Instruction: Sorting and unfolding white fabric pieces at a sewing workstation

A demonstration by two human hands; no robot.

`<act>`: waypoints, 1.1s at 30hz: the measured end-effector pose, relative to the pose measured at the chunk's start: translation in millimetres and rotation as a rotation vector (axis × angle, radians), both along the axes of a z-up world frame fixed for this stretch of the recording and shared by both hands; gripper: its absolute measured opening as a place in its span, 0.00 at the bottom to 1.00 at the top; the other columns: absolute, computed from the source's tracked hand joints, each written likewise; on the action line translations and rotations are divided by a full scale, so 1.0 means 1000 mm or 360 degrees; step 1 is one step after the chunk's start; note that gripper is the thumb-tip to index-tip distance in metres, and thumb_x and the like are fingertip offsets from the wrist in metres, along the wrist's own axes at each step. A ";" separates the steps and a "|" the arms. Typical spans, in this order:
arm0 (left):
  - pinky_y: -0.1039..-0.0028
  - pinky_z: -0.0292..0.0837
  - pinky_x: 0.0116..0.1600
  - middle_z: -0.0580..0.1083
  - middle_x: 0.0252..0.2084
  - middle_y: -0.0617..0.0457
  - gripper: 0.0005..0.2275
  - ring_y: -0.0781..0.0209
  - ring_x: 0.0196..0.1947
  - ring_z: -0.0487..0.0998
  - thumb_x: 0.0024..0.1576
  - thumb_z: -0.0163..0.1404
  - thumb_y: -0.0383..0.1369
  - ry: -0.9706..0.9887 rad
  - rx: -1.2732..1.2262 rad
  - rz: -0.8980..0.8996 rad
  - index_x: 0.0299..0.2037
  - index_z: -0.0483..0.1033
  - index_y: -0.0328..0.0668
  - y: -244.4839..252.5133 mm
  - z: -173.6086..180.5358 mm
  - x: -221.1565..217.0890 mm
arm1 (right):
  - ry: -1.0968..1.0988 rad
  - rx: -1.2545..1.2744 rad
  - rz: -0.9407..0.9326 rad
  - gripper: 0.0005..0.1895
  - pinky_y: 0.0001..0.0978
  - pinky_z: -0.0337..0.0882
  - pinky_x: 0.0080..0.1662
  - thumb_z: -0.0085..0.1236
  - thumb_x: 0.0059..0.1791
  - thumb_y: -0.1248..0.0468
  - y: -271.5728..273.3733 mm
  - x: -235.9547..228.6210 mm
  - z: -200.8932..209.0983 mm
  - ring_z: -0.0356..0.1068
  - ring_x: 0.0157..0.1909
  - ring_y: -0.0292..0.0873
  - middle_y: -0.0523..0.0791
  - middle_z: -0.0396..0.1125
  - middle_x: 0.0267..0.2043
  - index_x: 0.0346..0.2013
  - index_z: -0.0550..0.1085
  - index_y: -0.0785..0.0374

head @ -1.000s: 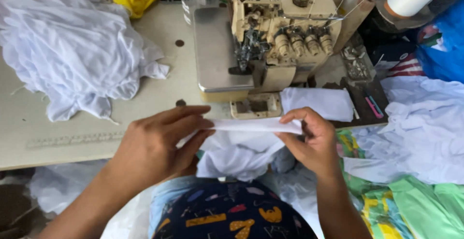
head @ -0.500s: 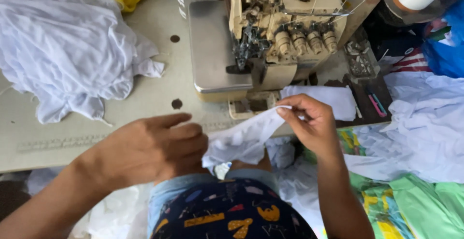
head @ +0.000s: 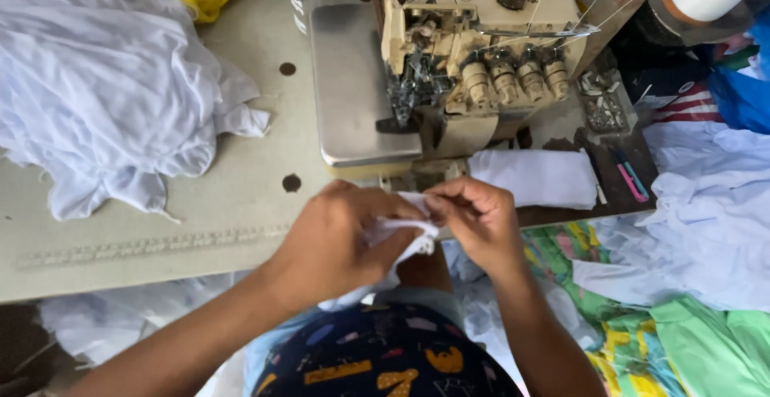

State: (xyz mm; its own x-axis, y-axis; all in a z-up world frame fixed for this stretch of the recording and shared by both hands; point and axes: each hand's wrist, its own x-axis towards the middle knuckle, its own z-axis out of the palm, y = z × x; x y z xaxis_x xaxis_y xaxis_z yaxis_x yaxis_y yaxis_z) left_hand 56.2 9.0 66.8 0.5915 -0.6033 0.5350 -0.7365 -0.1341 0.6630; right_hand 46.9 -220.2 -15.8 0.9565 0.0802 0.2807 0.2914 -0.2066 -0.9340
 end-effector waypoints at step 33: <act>0.51 0.61 0.49 0.77 0.44 0.58 0.14 0.48 0.44 0.73 0.57 0.56 0.48 -0.0269 0.0594 0.0962 0.28 0.87 0.51 0.014 -0.046 0.100 | -0.0452 -0.0536 -0.0566 0.06 0.22 0.69 0.31 0.64 0.49 0.65 0.029 0.069 0.002 0.67 0.25 0.31 0.40 0.73 0.28 0.39 0.77 0.61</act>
State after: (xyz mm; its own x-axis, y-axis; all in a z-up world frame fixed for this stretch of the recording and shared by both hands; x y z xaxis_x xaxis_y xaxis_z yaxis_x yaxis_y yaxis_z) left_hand 156.3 23.1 21.2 0.8066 -0.3572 0.4709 -0.5503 -0.7448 0.3776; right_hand 116.3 -191.1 -13.7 0.8316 -0.1033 0.5457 0.3799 -0.6110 -0.6945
